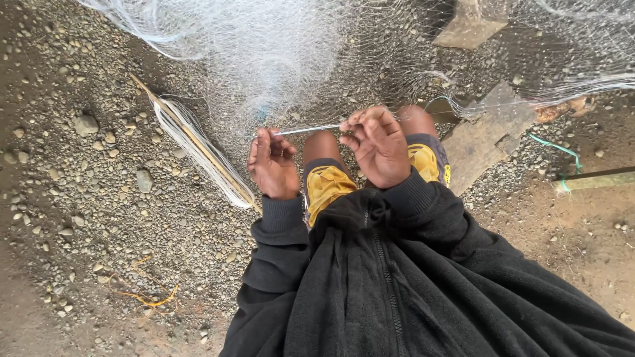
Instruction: The person works on a large white fishing net by hand, using their fingers to thread and knot sections of thin mesh cord.
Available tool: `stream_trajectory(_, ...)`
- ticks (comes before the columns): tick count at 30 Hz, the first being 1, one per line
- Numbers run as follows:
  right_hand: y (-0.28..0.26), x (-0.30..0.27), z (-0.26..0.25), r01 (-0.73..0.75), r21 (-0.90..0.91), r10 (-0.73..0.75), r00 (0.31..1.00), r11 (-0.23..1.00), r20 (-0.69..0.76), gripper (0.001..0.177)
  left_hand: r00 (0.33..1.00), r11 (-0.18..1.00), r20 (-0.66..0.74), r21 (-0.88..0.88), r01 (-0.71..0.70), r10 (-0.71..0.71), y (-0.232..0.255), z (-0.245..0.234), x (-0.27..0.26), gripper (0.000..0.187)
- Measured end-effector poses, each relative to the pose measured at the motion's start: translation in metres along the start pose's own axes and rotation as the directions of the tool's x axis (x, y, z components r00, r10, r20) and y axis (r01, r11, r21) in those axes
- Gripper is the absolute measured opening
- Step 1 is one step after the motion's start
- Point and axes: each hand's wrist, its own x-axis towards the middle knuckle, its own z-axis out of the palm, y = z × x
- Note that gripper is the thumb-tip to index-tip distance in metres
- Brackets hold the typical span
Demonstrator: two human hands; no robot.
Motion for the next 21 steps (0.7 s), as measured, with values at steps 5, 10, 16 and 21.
stream_trajectory(5,0.017,-0.001,0.008,0.04,-0.048,-0.041,0.999,0.998,-0.032,0.009,0.999,0.999,0.016,-0.009,0.032,-0.031,0.009,-0.011,0.013,0.022)
stream_trajectory(10,0.045,-0.003,0.019,0.049,-0.072,-0.056,0.993,0.996,-0.106,0.012,0.995,0.995,-0.04,-0.046,0.09,-0.092,0.032,-0.024,0.022,0.023)
stream_trajectory(16,0.073,0.009,0.029,0.067,-0.11,-0.08,0.99,0.992,-0.113,0.013,0.996,0.994,-0.025,-0.081,0.078,-0.08,0.046,-0.053,0.045,0.029)
stream_trajectory(21,0.072,0.011,0.037,0.114,-0.147,-0.14,0.973,0.983,-0.182,0.015,0.983,0.973,0.14,0.215,0.088,-0.119,0.021,-0.081,0.011,0.045)
